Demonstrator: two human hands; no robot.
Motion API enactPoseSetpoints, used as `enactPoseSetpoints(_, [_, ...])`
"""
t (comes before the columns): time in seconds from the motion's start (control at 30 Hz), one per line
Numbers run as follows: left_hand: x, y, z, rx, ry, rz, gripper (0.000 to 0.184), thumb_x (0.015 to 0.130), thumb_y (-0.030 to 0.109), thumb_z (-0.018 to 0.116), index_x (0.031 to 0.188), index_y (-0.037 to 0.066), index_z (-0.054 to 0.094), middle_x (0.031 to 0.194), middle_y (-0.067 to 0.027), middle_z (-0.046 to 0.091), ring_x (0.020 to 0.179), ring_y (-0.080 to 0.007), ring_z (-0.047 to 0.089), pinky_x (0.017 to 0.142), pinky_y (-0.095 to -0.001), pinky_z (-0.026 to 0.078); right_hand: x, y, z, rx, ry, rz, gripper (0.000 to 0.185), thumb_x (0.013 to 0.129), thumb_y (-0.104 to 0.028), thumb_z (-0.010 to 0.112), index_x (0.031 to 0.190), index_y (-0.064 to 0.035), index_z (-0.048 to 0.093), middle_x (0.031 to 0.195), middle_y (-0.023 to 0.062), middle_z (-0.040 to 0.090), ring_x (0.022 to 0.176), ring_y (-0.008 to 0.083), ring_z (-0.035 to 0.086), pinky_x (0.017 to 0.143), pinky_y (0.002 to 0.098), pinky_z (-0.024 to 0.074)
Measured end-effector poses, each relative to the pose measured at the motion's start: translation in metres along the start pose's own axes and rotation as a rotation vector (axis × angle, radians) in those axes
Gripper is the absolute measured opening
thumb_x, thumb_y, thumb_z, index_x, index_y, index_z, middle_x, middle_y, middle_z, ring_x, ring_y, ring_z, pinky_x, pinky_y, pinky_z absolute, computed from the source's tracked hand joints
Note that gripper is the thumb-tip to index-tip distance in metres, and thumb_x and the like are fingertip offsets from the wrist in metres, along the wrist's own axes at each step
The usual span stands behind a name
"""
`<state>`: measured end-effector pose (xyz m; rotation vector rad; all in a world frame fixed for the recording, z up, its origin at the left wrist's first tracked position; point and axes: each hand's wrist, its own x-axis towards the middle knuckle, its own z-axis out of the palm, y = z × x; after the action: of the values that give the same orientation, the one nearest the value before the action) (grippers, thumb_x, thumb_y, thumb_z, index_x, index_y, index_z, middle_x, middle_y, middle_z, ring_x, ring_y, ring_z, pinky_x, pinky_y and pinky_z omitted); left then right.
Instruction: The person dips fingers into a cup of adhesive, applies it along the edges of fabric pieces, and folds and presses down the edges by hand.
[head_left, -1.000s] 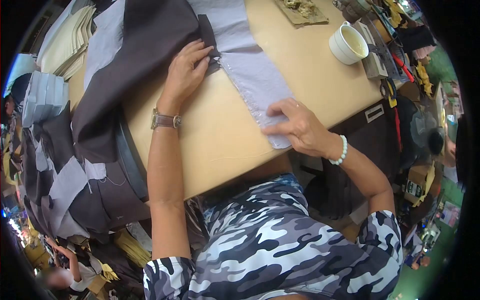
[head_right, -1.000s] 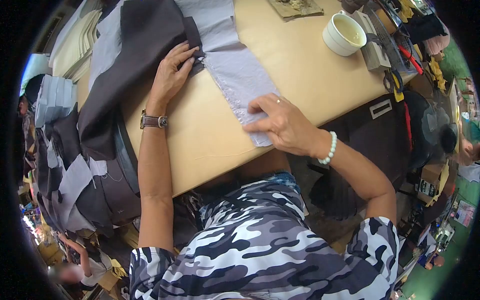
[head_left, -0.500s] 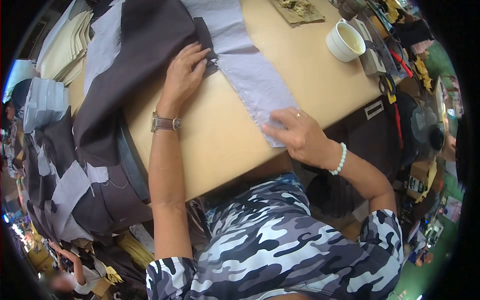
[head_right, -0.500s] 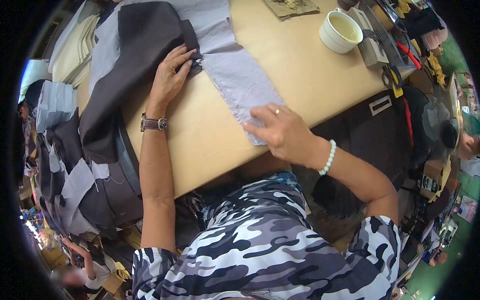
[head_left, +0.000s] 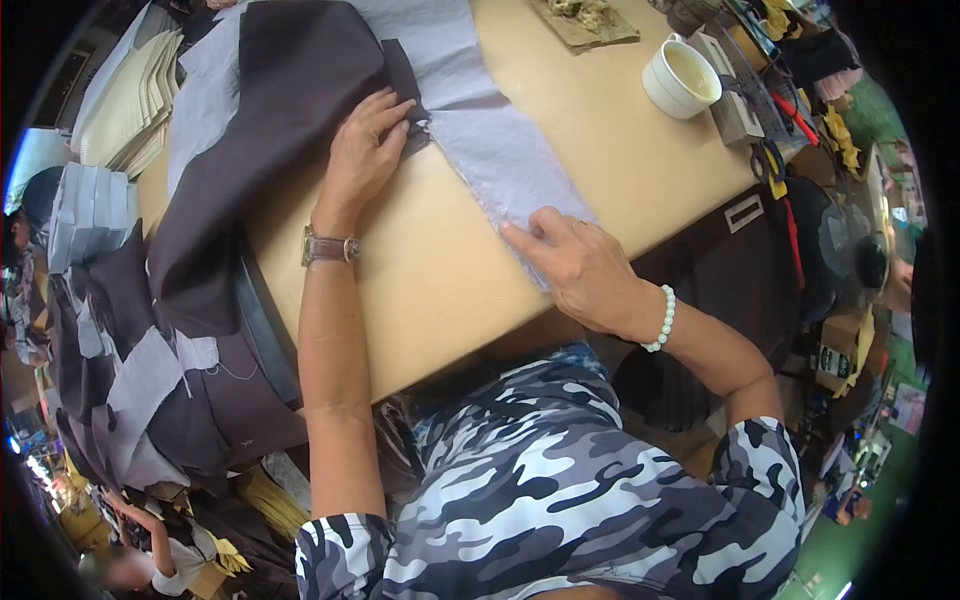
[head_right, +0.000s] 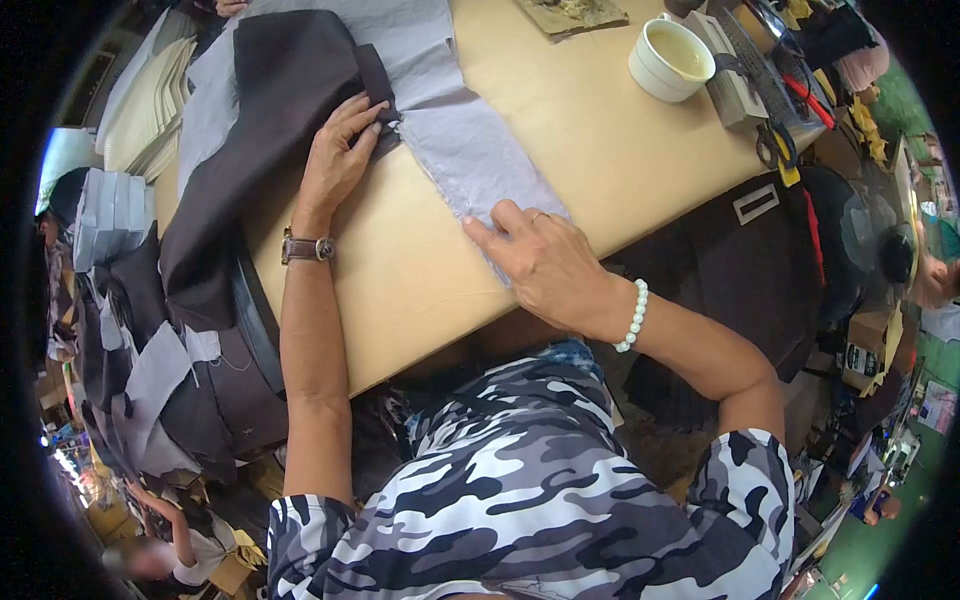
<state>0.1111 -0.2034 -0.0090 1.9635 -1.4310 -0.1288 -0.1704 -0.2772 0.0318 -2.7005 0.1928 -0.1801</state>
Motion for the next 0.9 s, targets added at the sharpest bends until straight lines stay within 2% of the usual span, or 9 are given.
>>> enactPoseSetpoints(0.13, [-0.001, -0.004, 0.002, -0.023, 0.004, 0.008, 0.030, 0.085, 0.010, 0.056, 0.114, 0.006, 0.063, 0.124, -0.0203, 0.055, 0.124, -0.0298, 0.047, 0.103, -0.0355, 0.036, -0.012, -0.002, 0.003, -0.101, 0.061, -0.103, 0.043, 0.071, -0.003, 0.053, 0.114, 0.0004, 0.056, 0.099, 0.0134, 0.052, 0.083, 0.0292, 0.055, 0.071, 0.0392, 0.0467])
enactPoseSetpoints(0.33, [-0.001, -0.004, 0.001, 0.014, -0.005, 0.025, 0.030, 0.085, 0.010, 0.056, 0.114, 0.006, 0.064, 0.124, -0.0204, 0.056, 0.123, -0.0297, 0.047, 0.103, -0.0356, 0.036, -0.047, -0.008, 0.000, -0.041, 0.101, -0.177, 0.040, 0.069, -0.002, 0.055, 0.109, 0.0003, 0.059, 0.108, 0.0153, 0.053, 0.092, 0.0307, 0.055, 0.076, 0.0410, 0.0467])
enactPoseSetpoints(0.43, [0.000, -0.003, 0.001, 0.015, -0.007, 0.024, 0.030, 0.085, 0.010, 0.056, 0.113, 0.006, 0.064, 0.124, -0.0206, 0.055, 0.123, -0.0297, 0.047, 0.103, -0.0356, 0.036, -0.042, 0.004, -0.007, 0.186, 0.055, -0.055, 0.039, 0.069, -0.001, 0.055, 0.108, 0.0009, 0.059, 0.108, 0.0156, 0.052, 0.096, 0.0320, 0.053, 0.078, 0.0413, 0.0462])
enactPoseSetpoints(0.53, [0.000, -0.004, 0.002, 0.010, 0.000, 0.029, 0.030, 0.085, 0.010, 0.056, 0.113, 0.006, 0.063, 0.124, -0.0207, 0.055, 0.123, -0.0301, 0.047, 0.103, -0.0358, 0.036, -0.024, -0.002, -0.007, 0.204, 0.078, 0.060, 0.038, 0.068, 0.001, 0.054, 0.106, 0.0011, 0.058, 0.107, 0.0163, 0.053, 0.093, 0.0330, 0.054, 0.078, 0.0401, 0.0463])
enactPoseSetpoints(0.63, [0.000, 0.000, 0.002, -0.013, -0.007, 0.004, 0.030, 0.084, 0.009, 0.056, 0.113, 0.005, 0.063, 0.125, -0.0207, 0.055, 0.123, -0.0305, 0.047, 0.103, -0.0359, 0.036, -0.029, -0.006, 0.000, -0.060, 0.092, -0.021, 0.040, 0.067, 0.002, 0.053, 0.106, 0.0009, 0.057, 0.103, 0.0164, 0.054, 0.088, 0.0332, 0.055, 0.076, 0.0391, 0.0465])
enactPoseSetpoints(0.73, [-0.001, -0.003, 0.002, -0.007, -0.008, 0.014, 0.031, 0.083, 0.008, 0.056, 0.113, 0.005, 0.063, 0.125, -0.0214, 0.054, 0.123, -0.0307, 0.047, 0.103, -0.0356, 0.035, -0.041, -0.010, 0.001, -0.016, 0.179, -0.084, 0.034, 0.066, 0.002, 0.053, 0.099, 0.0001, 0.059, 0.102, 0.0164, 0.054, 0.085, 0.0326, 0.056, 0.073, 0.0384, 0.0470])
enactPoseSetpoints(0.77, [-0.001, -0.004, 0.003, -0.020, 0.003, 0.014, 0.032, 0.083, 0.007, 0.055, 0.113, 0.004, 0.063, 0.125, -0.0218, 0.054, 0.123, -0.0309, 0.047, 0.103, -0.0358, 0.035, -0.046, -0.007, -0.002, 0.131, 0.115, -0.036, 0.027, 0.066, 0.006, 0.051, 0.090, -0.0003, 0.061, 0.101, 0.0168, 0.055, 0.087, 0.0329, 0.056, 0.074, 0.0389, 0.0469])
enactPoseSetpoints(0.87, [-0.001, 0.001, 0.002, -0.013, 0.014, 0.011, 0.031, 0.083, 0.007, 0.055, 0.112, 0.004, 0.063, 0.124, -0.0218, 0.054, 0.123, -0.0317, 0.046, 0.104, -0.0365, 0.035, -0.043, -0.002, -0.015, 0.331, 0.220, 0.082, 0.023, 0.068, 0.011, 0.048, 0.083, -0.0001, 0.062, 0.099, 0.0177, 0.056, 0.089, 0.0340, 0.057, 0.076, 0.0392, 0.0467])
enactPoseSetpoints(0.9, [-0.002, 0.002, 0.002, 0.002, 0.018, 0.020, 0.031, 0.083, 0.007, 0.056, 0.112, 0.004, 0.063, 0.125, -0.0214, 0.054, 0.123, -0.0318, 0.047, 0.104, -0.0366, 0.035, -0.038, -0.002, -0.024, 0.318, 0.278, 0.100, 0.025, 0.070, 0.012, 0.047, 0.089, 0.0022, 0.060, 0.097, 0.0186, 0.056, 0.091, 0.0352, 0.056, 0.079, 0.0388, 0.0460])
